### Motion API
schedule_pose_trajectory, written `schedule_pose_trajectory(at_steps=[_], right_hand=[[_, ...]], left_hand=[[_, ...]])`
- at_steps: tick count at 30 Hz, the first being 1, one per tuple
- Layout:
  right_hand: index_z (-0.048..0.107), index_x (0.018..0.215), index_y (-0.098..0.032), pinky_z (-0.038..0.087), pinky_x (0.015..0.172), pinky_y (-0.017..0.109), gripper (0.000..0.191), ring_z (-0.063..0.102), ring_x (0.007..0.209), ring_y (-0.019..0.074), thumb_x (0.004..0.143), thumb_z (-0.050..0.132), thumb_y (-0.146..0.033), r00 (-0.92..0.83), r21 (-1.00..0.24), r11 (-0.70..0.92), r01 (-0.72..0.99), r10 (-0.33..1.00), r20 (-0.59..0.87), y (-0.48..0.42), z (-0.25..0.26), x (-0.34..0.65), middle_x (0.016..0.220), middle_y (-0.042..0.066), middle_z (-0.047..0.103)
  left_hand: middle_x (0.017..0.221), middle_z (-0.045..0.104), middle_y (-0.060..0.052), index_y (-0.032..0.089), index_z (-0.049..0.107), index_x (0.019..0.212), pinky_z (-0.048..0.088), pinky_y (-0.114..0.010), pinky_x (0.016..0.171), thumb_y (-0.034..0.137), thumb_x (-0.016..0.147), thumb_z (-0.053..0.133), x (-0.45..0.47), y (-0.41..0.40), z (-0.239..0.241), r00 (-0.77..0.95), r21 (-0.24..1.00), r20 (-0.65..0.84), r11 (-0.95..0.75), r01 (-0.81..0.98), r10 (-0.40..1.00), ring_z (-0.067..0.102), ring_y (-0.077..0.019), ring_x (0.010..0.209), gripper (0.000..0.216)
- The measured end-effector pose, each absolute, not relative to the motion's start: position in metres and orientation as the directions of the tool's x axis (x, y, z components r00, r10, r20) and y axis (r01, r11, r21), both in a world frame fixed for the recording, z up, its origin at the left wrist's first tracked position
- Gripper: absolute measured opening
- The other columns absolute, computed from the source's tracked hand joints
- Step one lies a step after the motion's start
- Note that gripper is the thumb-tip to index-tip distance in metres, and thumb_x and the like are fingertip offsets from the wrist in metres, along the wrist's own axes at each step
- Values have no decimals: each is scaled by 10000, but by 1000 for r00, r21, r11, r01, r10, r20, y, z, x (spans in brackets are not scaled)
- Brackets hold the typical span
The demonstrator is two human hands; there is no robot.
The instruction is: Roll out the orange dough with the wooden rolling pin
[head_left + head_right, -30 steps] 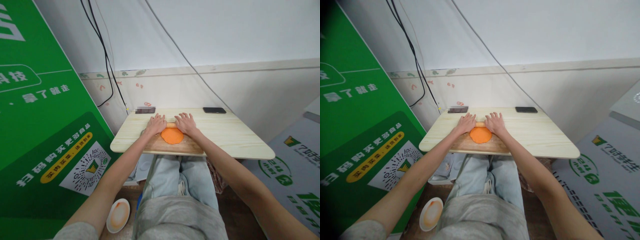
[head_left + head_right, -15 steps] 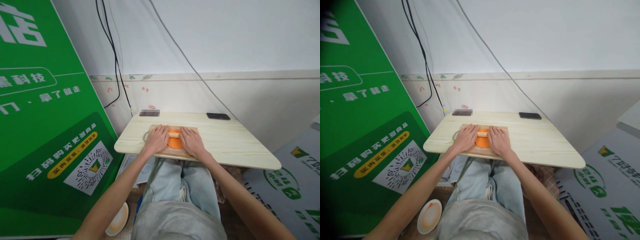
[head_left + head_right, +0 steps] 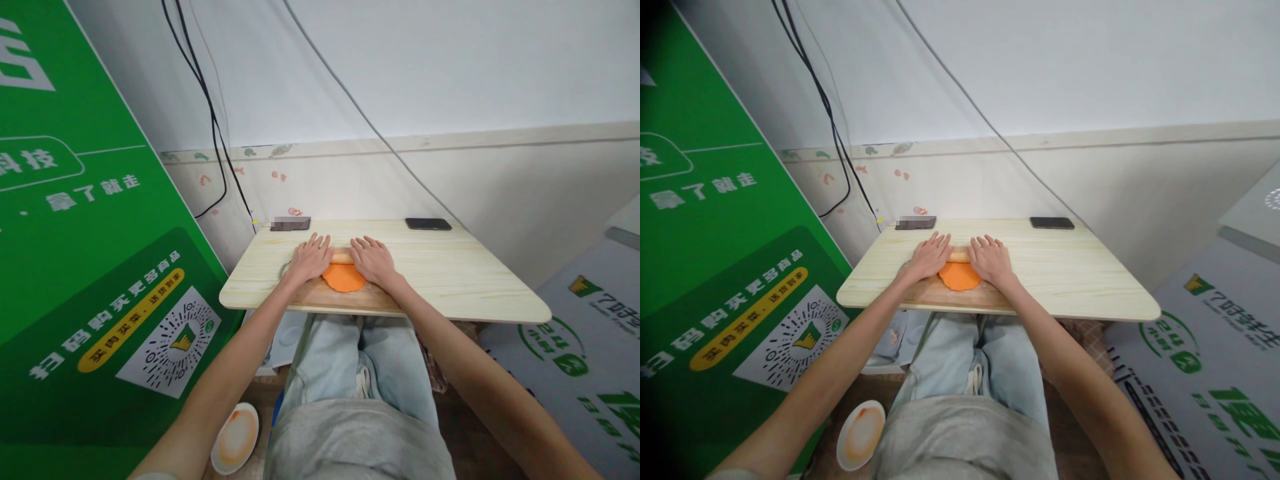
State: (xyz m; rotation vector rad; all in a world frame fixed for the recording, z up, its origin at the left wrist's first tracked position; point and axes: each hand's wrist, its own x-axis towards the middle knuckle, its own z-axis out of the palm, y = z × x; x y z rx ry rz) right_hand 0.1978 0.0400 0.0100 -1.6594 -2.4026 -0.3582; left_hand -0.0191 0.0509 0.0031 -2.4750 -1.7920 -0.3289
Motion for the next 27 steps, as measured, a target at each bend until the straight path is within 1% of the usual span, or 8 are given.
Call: schedule_pose_trajectory(at_steps=[3,6,10,13,15,19,23,27], right_hand=[[670,1515,-188,394,1204,446,553,541,1516,312,1194,246,-337,-350,119,330,937,897,270,58,11,197,1588,136,678],[713,1465,-188,370,1215,480,546,519,1522,330,1189,267,-338,-354,150,325,934,900,254,73,14,197,1606,146,656],[685,1515,-194,361,1216,514,554,528,1502,344,1186,268,-351,-340,145,313,939,908,243,86,18,196,1603,161,649],[650,1561,-206,384,1192,504,561,560,1460,339,1185,265,-364,-321,125,299,946,919,229,88,19,194,1573,158,671],[636,1577,-206,384,1188,492,560,564,1455,335,1182,269,-357,-318,125,295,947,915,248,87,18,194,1567,158,675],[619,1591,-192,376,1192,487,554,560,1458,334,1172,287,-335,-318,128,293,948,901,294,80,14,194,1579,172,664],[639,1564,-198,393,1177,476,533,573,1437,332,1163,312,-323,-318,133,291,948,903,289,75,12,194,1561,159,680],[674,1503,-201,408,1146,459,506,601,1385,323,1165,315,-314,-312,129,287,949,911,270,74,12,195,1487,152,719]], left_hand=[[1798,455,-125,204,401,1757,307,-572,1361,390,1178,248,-17,73,5,284,71,166,-299,952,944,280,-326,1727,628],[1791,456,-153,168,375,1766,301,-594,1358,375,1165,250,-16,90,6,271,88,165,-288,953,948,244,-343,1737,648],[1774,473,-174,162,382,1760,321,-589,1345,373,1148,281,-16,108,4,229,104,162,-247,963,960,263,-353,1727,654],[1757,498,-168,192,392,1755,333,-570,1337,370,1139,309,-17,116,0,216,112,143,-232,966,966,279,-338,1721,646],[1759,495,-163,205,397,1753,332,-565,1336,376,1139,308,-18,116,-2,219,114,141,-235,965,966,271,-332,1724,644],[1751,495,-185,195,406,1751,333,-612,1324,382,1140,285,-18,104,-3,224,112,170,-244,963,960,258,-357,1726,650],[1716,532,-192,217,437,1736,350,-627,1305,381,1141,300,-15,95,2,220,104,184,-242,965,958,303,-368,1706,633],[1717,531,-191,208,463,1717,342,-628,1307,361,1141,320,-12,92,8,233,89,191,-253,963,954,285,-366,1709,613]])
